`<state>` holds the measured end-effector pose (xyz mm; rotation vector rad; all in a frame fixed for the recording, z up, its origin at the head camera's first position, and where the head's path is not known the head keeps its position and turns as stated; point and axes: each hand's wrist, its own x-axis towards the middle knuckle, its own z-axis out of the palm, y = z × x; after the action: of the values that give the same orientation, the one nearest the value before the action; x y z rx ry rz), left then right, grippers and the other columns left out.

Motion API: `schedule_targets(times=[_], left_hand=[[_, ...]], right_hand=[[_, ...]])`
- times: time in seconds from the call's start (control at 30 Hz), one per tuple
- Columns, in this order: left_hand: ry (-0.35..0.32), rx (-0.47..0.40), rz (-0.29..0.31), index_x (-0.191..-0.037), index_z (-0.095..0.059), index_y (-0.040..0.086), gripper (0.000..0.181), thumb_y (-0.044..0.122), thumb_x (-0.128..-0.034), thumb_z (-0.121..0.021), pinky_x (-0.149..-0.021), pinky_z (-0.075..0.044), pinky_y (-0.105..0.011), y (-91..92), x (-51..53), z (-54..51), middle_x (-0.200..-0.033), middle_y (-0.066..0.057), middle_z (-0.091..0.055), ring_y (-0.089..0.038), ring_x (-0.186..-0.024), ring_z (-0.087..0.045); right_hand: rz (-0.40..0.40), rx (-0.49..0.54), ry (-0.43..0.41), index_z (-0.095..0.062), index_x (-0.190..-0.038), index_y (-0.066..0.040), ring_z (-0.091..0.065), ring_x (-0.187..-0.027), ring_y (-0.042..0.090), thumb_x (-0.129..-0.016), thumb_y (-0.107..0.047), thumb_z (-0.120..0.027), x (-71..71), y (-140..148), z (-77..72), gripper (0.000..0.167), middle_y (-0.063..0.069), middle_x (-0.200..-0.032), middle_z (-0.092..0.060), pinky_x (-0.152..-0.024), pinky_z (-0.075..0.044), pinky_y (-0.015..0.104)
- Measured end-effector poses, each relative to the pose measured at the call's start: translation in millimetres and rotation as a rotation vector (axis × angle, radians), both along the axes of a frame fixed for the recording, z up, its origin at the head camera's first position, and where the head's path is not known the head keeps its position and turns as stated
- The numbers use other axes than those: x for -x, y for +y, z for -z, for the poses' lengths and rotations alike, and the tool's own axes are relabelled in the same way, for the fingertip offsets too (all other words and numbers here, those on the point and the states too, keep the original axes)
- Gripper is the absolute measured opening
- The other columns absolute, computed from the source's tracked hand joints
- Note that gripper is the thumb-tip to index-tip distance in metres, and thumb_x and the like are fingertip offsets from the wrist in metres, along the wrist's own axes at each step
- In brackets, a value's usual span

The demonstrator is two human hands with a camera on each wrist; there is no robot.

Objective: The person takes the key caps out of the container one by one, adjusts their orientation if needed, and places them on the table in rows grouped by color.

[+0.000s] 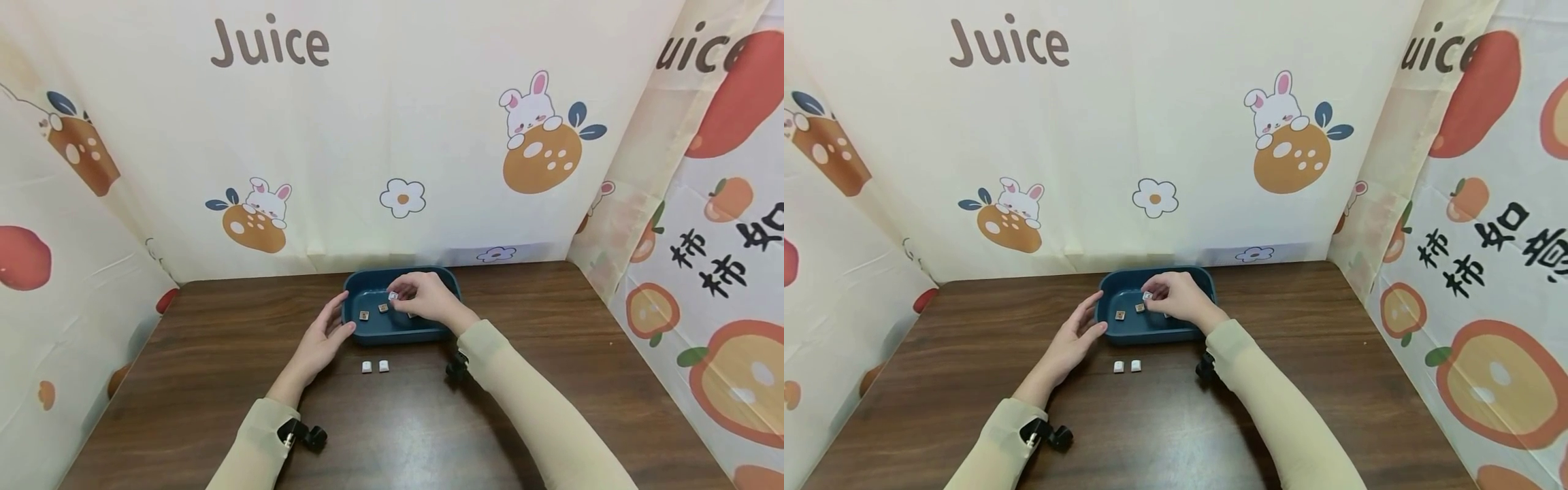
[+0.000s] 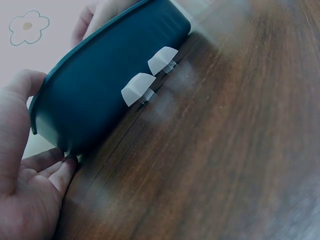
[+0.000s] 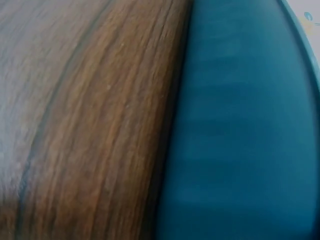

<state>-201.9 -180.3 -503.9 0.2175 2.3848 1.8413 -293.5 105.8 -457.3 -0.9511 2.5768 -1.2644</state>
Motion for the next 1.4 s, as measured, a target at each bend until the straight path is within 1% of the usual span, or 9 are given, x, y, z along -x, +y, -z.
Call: schedule_targets(times=[0.17,0.27,0.43,0.6,0.8,0.93,1.03,1.23,1.4], left_hand=[[0.007,-0.002,0.002,-0.17,-0.037,0.034,0.064,0.026,-0.1127,-0.065,-0.125,-0.039,-0.053,0.0,-0.2,0.6,-0.173,-0.018,-0.038,-0.039,-0.159,-0.04],[0.009,-0.008,0.002,-0.17,-0.038,0.034,0.064,0.026,-0.1127,-0.065,-0.124,-0.039,-0.053,-0.1,-0.6,0.3,-0.173,-0.018,-0.038,-0.039,-0.158,-0.04],[0.006,-0.015,0.003,-0.17,-0.037,0.034,0.065,0.03,-0.1121,-0.066,-0.125,-0.04,-0.053,-0.8,-1.2,0.7,-0.173,-0.018,-0.038,-0.039,-0.158,-0.041],[0.007,-0.014,0.003,-0.17,-0.038,0.033,0.065,0.028,-0.1119,-0.067,-0.125,-0.039,-0.053,-0.5,-1.5,1.9,-0.172,-0.018,-0.039,-0.04,-0.158,-0.041],[0.018,-0.014,-0.001,-0.17,-0.038,0.033,0.065,0.026,-0.112,-0.066,-0.125,-0.039,-0.053,-0.4,-0.5,3.3,-0.172,-0.018,-0.039,-0.039,-0.157,-0.042],[0.028,-0.021,0.002,-0.17,-0.038,0.032,0.066,0.03,-0.1113,-0.068,-0.126,-0.038,-0.052,-0.9,0.5,4.3,-0.171,-0.018,-0.04,-0.037,-0.157,-0.043],[0.031,-0.022,0.002,-0.17,-0.038,0.031,0.067,0.032,-0.1107,-0.069,-0.127,-0.037,-0.052,-1.4,0.1,4.7,-0.171,-0.017,-0.04,-0.037,-0.157,-0.043],[0.028,-0.027,0.009,-0.171,-0.037,0.03,0.068,0.031,-0.1107,-0.069,-0.127,-0.038,-0.051,-0.1,0.4,4.5,-0.171,-0.017,-0.041,-0.037,-0.156,-0.044],[0.031,-0.029,0.003,-0.17,-0.038,0.031,0.066,0.028,-0.1112,-0.068,-0.127,-0.038,-0.052,-0.6,1.0,4.7,-0.171,-0.018,-0.041,-0.037,-0.156,-0.044]], right_hand=[[0.019,0.01,0.035,-0.08,-0.122,-0.007,-0.074,-0.093,0.012,-0.1,-0.016,-0.081,-6.3,-4,-7.1,0.024,-0.004,-0.105,-0.079,-0.086,-0.066,0.032],[0.015,0.04,0.056,-0.08,-0.122,-0.008,-0.074,-0.094,0.011,-0.1,-0.016,-0.082,-12.5,-6,-10.9,0.024,-0.006,-0.104,-0.079,-0.088,-0.065,0.034],[-0.031,0.133,0.069,-0.079,-0.12,-0.009,-0.075,-0.092,0.011,-0.096,-0.008,-0.083,-24.9,-5,-10.1,0.025,-0.005,-0.106,-0.079,-0.085,-0.067,0.037],[-0.075,0.2,0.08,-0.079,-0.121,-0.008,-0.076,-0.094,0.011,-0.095,-0.003,-0.081,-36.7,-3,-7.1,0.027,0.0,-0.112,-0.08,-0.084,-0.068,0.048],[-0.092,0.247,0.148,-0.08,-0.119,-0.005,-0.075,-0.097,0.012,-0.094,-0.001,-0.08,-47.5,1,-7.1,0.025,0.003,-0.117,-0.079,-0.087,-0.067,0.053],[-0.096,0.299,0.203,-0.078,-0.112,-0.01,-0.075,-0.093,0.014,-0.09,0.005,-0.079,-55.0,6,-5.3,0.026,0.002,-0.116,-0.074,-0.083,-0.068,0.053],[-0.104,0.315,0.221,-0.075,-0.109,-0.014,-0.075,-0.092,0.015,-0.088,0.008,-0.078,-62.1,12,-1.3,0.031,0.001,-0.112,-0.072,-0.082,-0.068,0.049],[-0.103,0.352,0.162,-0.072,-0.11,-0.014,-0.075,-0.092,0.022,-0.085,0.013,-0.078,-79.7,25,6.9,0.037,0.003,-0.108,-0.071,-0.085,-0.067,0.038],[-0.066,0.341,0.115,-0.073,-0.11,-0.016,-0.076,-0.093,0.017,-0.088,0.005,-0.086,-92.0,30,9.6,0.034,0.0,-0.108,-0.071,-0.086,-0.067,0.034]])
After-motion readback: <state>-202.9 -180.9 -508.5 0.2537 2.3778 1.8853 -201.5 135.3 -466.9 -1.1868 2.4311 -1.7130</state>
